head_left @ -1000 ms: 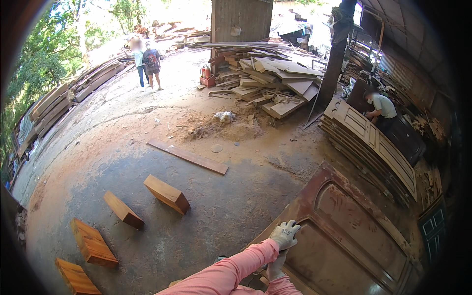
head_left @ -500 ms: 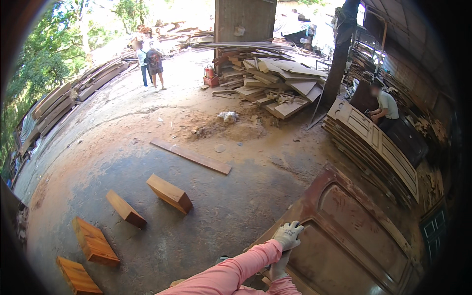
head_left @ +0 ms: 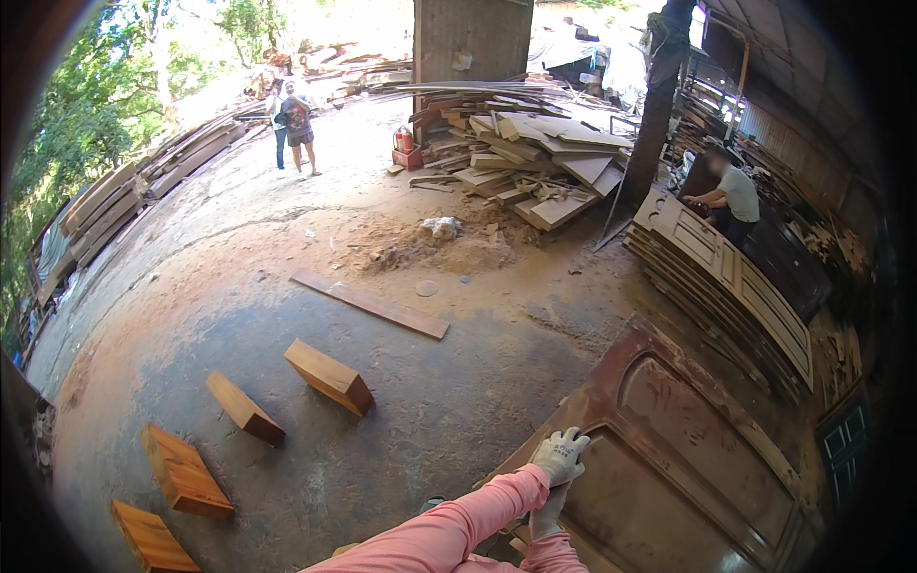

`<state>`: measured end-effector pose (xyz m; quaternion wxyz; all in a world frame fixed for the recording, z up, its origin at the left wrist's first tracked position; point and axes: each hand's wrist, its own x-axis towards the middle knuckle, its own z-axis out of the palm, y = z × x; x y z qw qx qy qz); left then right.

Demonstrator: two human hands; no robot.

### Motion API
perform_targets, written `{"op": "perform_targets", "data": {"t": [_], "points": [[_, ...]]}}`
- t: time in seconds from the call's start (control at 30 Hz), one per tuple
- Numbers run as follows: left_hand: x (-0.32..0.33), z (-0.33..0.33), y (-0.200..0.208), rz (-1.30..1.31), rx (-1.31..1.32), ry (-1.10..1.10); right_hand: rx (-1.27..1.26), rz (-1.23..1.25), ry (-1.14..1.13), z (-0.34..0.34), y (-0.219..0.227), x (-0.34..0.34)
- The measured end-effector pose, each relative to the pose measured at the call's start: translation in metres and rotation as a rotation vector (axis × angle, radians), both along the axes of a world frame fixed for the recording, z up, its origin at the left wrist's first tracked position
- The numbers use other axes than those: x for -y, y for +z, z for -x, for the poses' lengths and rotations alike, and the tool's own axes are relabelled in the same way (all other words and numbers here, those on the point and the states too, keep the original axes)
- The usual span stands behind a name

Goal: The person uses an electric sander to smooth the surface of a large wooden door panel. They move the sander across the flat and curved areas of the door, adjusting position as needed. The person wears gloves and a pink long-sleeve shirt while working in a cluttered workshop.

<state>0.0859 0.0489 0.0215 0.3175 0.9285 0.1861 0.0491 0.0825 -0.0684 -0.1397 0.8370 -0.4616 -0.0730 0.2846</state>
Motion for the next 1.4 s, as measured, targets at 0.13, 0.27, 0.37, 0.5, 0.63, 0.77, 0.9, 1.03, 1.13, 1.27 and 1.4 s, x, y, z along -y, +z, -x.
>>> {"op": "perform_targets", "data": {"t": [0.13, 0.27, 0.37, 0.5, 0.63, 0.77, 0.9, 1.03, 1.13, 1.27, 1.4], "points": [[-0.002, -0.002, 0.006, 0.030, -0.023, -0.013, -0.040, 0.103, -0.034, -0.005, 0.004, -0.002], [-0.002, -0.008, 0.009, 0.019, -0.017, -0.039, -0.126, -0.049, -0.049, -0.013, -0.001, -0.002], [-0.001, -0.017, 0.007, 0.014, -0.021, -0.067, -0.121, -0.118, -0.039, -0.019, -0.008, 0.001], [0.001, -0.033, 0.003, -0.067, 0.002, -0.103, -0.102, -0.149, -0.062, -0.031, -0.017, 0.006], [-0.001, -0.050, 0.003, -0.065, 0.036, -0.115, -0.141, -0.197, -0.053, -0.045, -0.023, 0.006], [-0.010, -0.060, 0.009, -0.042, 0.029, -0.138, -0.150, -0.213, -0.081, -0.056, -0.026, -0.001], [-0.023, -0.070, 0.014, -0.022, 0.004, -0.169, -0.153, -0.226, -0.111, -0.064, -0.026, -0.014], [-0.040, -0.085, 0.013, 0.015, 0.036, -0.170, -0.158, -0.240, -0.150, -0.074, -0.022, -0.030], [-0.051, -0.097, 0.010, 0.036, 0.031, -0.188, 0.071, 0.075, -0.189, -0.082, -0.017, -0.043], [-0.061, -0.105, 0.005, 0.034, 0.037, -0.216, -0.052, -0.253, -0.163, -0.086, -0.009, -0.055], [-0.060, -0.094, -0.002, 0.039, 0.066, -0.219, -0.173, -0.271, -0.182, -0.072, -0.002, -0.059]]}}
